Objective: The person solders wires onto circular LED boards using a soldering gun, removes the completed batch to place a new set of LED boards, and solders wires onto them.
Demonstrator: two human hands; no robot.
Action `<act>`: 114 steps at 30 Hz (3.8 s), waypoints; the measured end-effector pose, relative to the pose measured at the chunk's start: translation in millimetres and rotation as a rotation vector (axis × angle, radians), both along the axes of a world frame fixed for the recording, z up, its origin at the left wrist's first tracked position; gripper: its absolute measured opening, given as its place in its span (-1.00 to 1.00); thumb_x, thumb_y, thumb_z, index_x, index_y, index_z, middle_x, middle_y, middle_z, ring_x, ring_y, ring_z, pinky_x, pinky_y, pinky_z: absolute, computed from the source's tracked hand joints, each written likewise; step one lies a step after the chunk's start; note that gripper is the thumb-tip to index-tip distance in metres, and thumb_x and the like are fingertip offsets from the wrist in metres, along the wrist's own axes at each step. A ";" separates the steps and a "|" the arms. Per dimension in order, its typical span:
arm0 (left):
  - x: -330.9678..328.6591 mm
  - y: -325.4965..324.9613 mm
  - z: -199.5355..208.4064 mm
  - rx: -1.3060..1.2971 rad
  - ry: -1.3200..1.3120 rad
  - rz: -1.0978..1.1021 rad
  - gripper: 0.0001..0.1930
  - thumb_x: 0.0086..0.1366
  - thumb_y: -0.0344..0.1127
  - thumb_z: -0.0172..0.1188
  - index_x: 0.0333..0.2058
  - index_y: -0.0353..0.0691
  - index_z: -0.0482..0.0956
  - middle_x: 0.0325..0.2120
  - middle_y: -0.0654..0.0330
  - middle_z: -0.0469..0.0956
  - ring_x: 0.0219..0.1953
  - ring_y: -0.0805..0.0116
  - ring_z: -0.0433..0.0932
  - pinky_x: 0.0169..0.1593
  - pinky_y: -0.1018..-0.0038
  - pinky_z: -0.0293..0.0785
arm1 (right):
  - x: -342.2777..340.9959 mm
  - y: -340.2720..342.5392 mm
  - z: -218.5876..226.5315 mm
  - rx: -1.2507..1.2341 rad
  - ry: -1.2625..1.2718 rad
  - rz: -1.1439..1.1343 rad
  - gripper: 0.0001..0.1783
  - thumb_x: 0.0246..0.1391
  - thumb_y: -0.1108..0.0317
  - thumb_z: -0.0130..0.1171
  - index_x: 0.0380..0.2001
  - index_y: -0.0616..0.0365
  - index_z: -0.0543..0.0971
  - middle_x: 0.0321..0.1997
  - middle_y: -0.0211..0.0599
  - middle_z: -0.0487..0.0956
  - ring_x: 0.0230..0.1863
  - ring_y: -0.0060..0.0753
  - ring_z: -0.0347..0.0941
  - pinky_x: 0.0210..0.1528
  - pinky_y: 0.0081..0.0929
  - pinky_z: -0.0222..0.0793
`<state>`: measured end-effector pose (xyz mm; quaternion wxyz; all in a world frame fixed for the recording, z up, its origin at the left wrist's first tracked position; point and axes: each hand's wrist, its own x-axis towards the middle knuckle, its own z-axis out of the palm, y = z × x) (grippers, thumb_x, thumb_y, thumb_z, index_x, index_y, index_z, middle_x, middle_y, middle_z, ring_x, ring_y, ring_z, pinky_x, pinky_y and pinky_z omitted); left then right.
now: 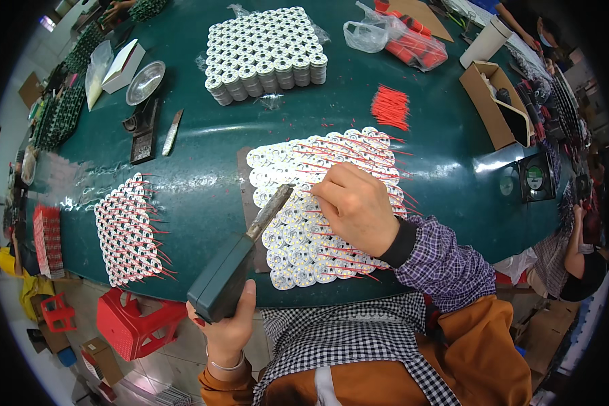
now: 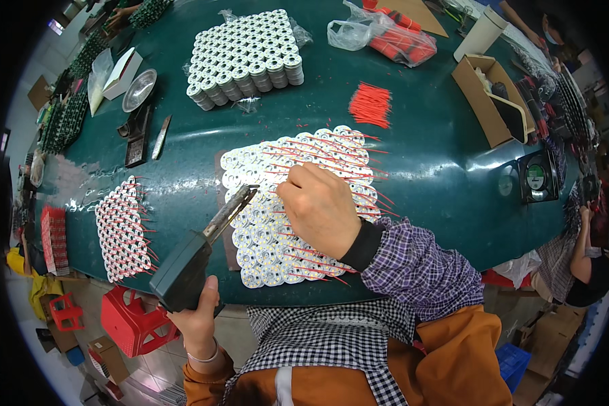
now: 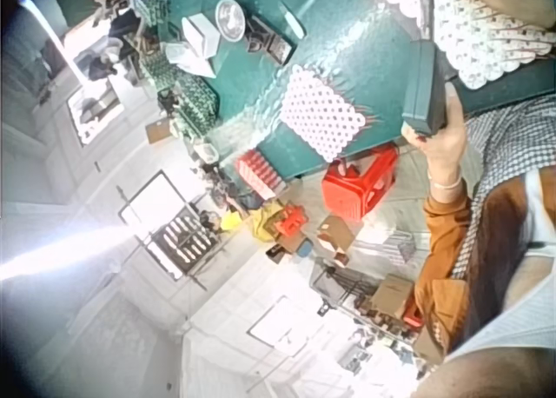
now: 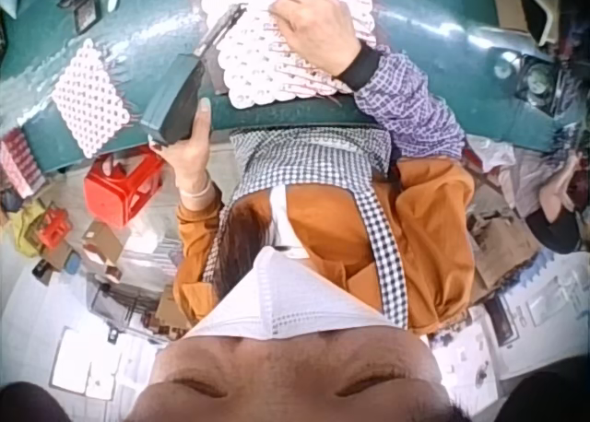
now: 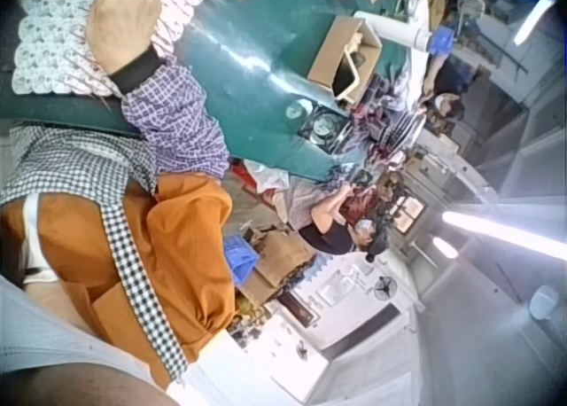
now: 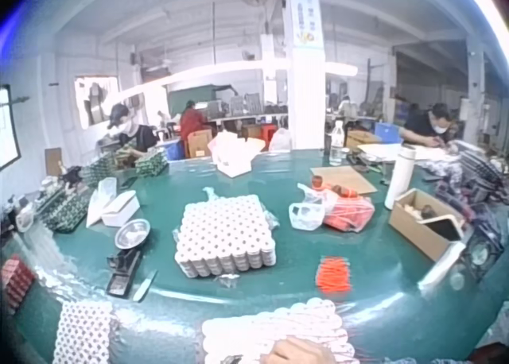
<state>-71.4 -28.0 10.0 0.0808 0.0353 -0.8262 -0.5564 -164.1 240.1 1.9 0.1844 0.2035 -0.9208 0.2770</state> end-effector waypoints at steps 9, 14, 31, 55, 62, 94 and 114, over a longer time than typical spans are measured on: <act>2.4 -0.3 -1.4 0.051 -0.015 0.067 -0.62 0.08 -0.51 0.50 -0.11 -0.42 0.61 -0.20 0.09 0.69 -0.24 0.34 0.66 -0.16 0.47 0.56 | 14.6 21.8 38.3 0.200 0.009 -0.074 -0.85 -0.12 0.58 0.19 -0.38 0.19 0.58 -0.38 -0.27 0.47 -0.26 -0.19 0.49 -0.23 -0.27 0.45; 2.3 1.7 -1.6 0.055 -0.025 0.084 -0.61 0.07 -0.51 0.51 -0.11 -0.42 0.61 -0.20 0.08 0.68 -0.24 0.34 0.66 -0.15 0.47 0.56 | 19.5 11.4 49.4 0.019 0.042 -0.067 -0.86 -0.12 0.55 0.24 -0.40 0.15 0.60 -0.37 -0.31 0.47 -0.26 -0.20 0.48 -0.21 -0.28 0.41; 6.0 11.7 1.1 0.122 0.063 -0.066 -0.67 0.07 -0.56 0.49 -0.16 -0.38 0.63 -0.30 0.17 0.68 -0.34 0.48 0.62 -0.24 0.54 0.52 | 15.6 -0.6 3.7 -0.067 -0.039 -0.016 -0.94 0.01 0.45 0.31 -0.45 0.15 0.60 -0.39 -0.31 0.47 -0.25 -0.23 0.46 -0.20 -0.26 0.41; 8.5 6.0 -9.1 0.159 0.109 0.003 -0.65 0.15 -0.67 0.30 -0.05 -0.48 0.56 -0.38 0.12 0.60 -0.59 0.50 0.49 -0.55 0.59 0.41 | 13.9 2.7 6.4 -0.052 -0.091 -0.039 -0.93 -0.01 0.50 0.34 -0.40 0.17 0.65 -0.40 -0.28 0.52 -0.27 -0.18 0.50 -0.22 -0.25 0.45; 1.4 -0.8 -7.1 0.132 0.157 0.006 -0.63 0.18 -0.65 0.27 0.00 -0.49 0.54 -0.21 0.04 0.63 -0.62 0.49 0.48 -0.58 0.60 0.36 | -10.6 58.7 30.3 -0.178 0.003 -0.181 -0.96 0.03 0.48 0.30 -0.40 0.17 0.65 -0.35 -0.21 0.59 -0.21 -0.06 0.53 -0.14 -0.19 0.45; -16.8 13.2 1.2 0.276 0.077 0.087 -0.62 0.21 -0.66 0.26 0.03 -0.51 0.52 -0.18 -0.01 0.65 -0.64 0.50 0.46 -0.61 0.59 0.33 | -80.5 159.7 -27.5 0.266 0.060 -0.263 -0.90 0.05 0.48 0.30 -0.31 0.12 0.65 -0.29 -0.32 0.56 -0.15 -0.17 0.49 -0.11 -0.22 0.49; -21.9 -0.9 3.3 0.265 0.127 0.102 -0.56 0.20 -0.65 0.26 0.08 -0.48 0.48 -0.16 -0.02 0.63 -0.63 0.51 0.45 -0.61 0.62 0.34 | -83.0 130.2 29.0 0.702 -0.072 -0.195 -0.93 0.00 0.46 0.24 -0.48 0.06 0.68 -0.34 -0.30 0.63 -0.29 -0.12 0.58 -0.20 -0.23 0.42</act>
